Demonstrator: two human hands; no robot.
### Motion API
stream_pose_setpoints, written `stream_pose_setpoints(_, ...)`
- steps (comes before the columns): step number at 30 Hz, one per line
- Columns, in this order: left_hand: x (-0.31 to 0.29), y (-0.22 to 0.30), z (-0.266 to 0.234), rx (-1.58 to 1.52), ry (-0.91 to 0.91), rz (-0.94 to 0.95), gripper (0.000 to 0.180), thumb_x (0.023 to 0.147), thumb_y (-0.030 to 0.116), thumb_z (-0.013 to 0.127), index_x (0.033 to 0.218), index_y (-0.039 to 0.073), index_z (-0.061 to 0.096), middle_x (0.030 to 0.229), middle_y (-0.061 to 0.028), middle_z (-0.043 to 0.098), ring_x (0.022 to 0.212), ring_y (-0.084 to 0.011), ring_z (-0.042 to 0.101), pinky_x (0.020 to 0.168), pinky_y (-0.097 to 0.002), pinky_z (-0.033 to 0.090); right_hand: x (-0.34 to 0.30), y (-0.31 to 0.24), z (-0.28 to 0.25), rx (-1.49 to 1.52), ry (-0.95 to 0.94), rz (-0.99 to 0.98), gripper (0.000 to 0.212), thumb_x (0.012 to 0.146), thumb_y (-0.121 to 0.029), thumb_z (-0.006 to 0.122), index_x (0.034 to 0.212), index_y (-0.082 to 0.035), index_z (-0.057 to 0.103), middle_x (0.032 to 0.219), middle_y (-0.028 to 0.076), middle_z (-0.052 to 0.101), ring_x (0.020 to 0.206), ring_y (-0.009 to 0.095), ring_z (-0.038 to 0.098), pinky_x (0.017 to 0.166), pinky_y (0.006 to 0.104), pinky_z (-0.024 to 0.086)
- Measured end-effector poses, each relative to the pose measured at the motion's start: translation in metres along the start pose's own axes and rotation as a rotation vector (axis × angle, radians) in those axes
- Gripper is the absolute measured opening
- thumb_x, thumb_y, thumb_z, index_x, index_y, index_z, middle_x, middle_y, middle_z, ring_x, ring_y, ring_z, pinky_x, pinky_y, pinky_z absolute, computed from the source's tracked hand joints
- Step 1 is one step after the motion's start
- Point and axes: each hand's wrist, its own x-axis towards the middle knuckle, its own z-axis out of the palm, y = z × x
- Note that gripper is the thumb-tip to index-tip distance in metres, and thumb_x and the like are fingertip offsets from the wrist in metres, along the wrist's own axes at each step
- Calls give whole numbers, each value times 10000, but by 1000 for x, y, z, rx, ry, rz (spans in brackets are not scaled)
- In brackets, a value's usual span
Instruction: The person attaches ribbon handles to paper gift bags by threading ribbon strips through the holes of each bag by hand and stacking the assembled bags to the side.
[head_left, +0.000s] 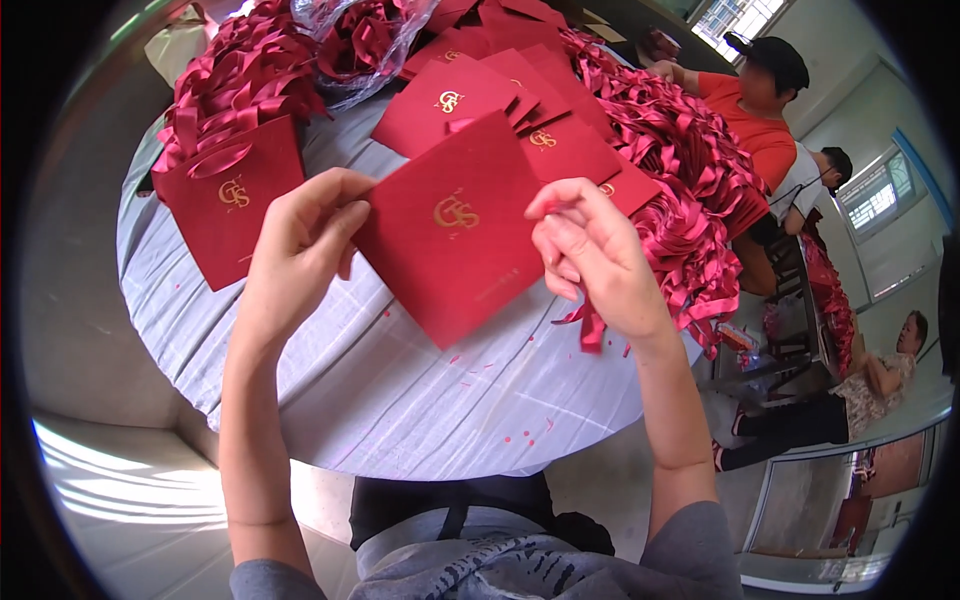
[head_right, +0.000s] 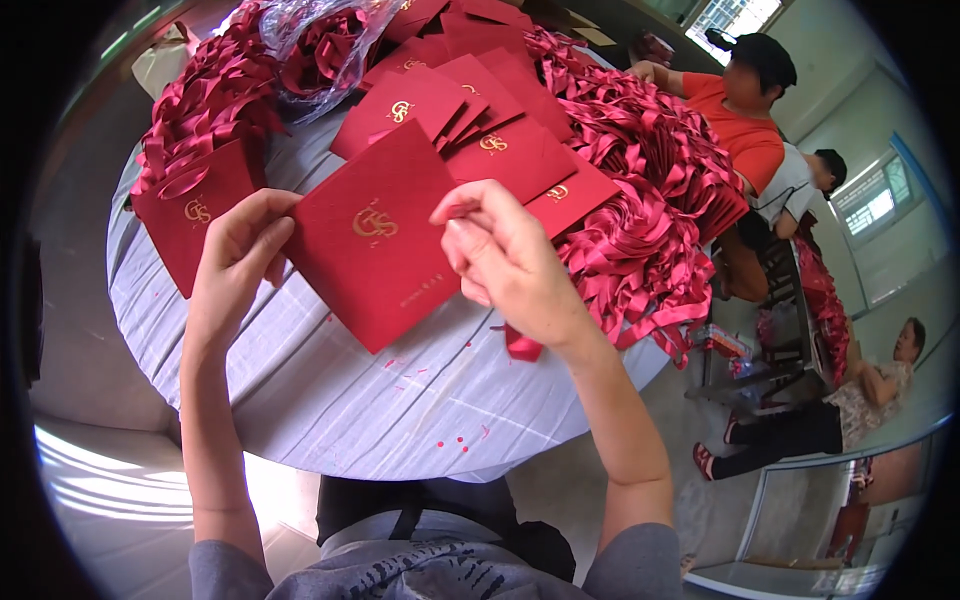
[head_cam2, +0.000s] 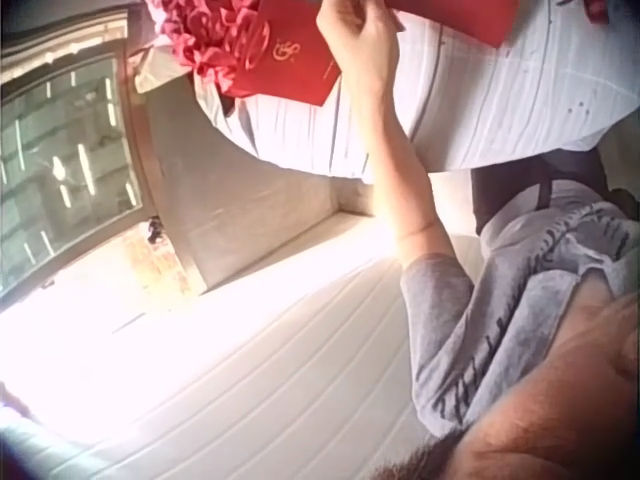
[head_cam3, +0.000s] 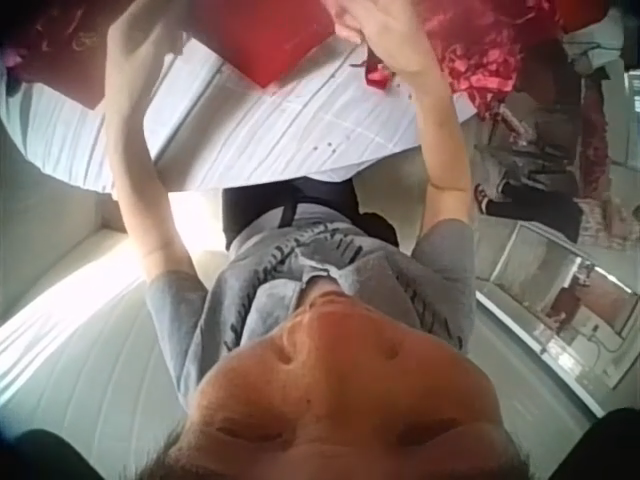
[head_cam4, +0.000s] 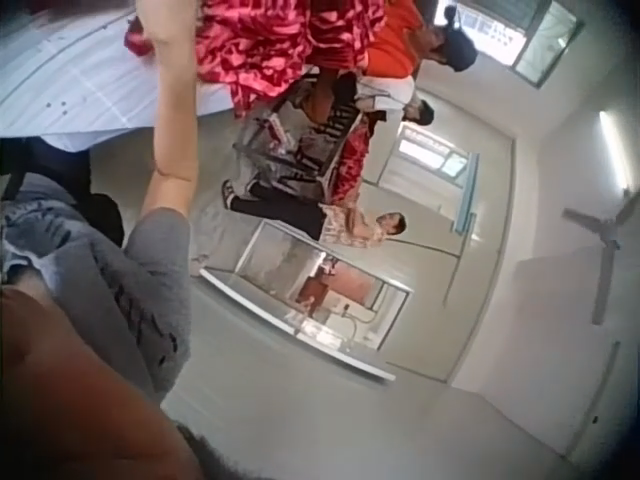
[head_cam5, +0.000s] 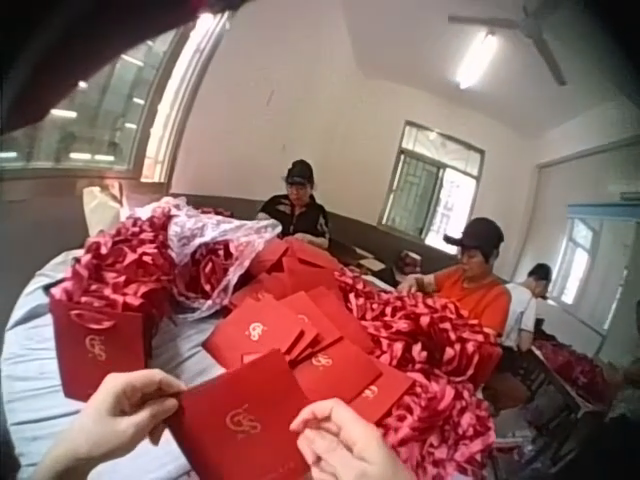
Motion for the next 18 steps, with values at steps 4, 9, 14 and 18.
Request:
stream_pose_setpoints(4, -1, -4, 4, -109, -92, -61, 168, 933, 25, 482, 1037, -53, 590, 718, 0, 556, 544, -40, 458, 497, -201, 391, 6, 8, 29, -448, 51, -95, 137, 979, -122, 480, 1022, -4, 537, 790, -25, 514, 633, 0, 395, 530, 150, 322)
stream_pose_setpoints(9, -3, -1, 10, -131, -136, -68, 174, 928, 9, 478, 1047, -57, 585, 746, -3, 571, 544, -34, 457, 499, -195, 390, 14, 13, 47, -655, 68, -302, 144, 933, -93, 535, 856, 17, 587, 682, 53, 578, 612, 69, 503, 552, 237, 413)
stream_pose_setpoints(14, -6, 2, 15, -119, -139, -53, 169, 919, 0, 486, 1049, -50, 581, 775, -16, 585, 557, -33, 462, 504, -193, 392, 15, 11, 56, -717, 40, -295, 202, 891, -87, 540, 732, 20, 476, 637, 201, 526, 571, 375, 540, 501, 418, 390)
stream_pose_setpoints(18, -10, 2, 16, -79, -135, -22, 155, 909, 1, 512, 1041, -53, 574, 816, -25, 604, 646, -48, 516, 569, -203, 433, 14, 10, 57, -758, 45, -235, 204, 869, -84, 554, 709, 25, 492, 595, 203, 512, 532, 357, 548, 482, 406, 394)
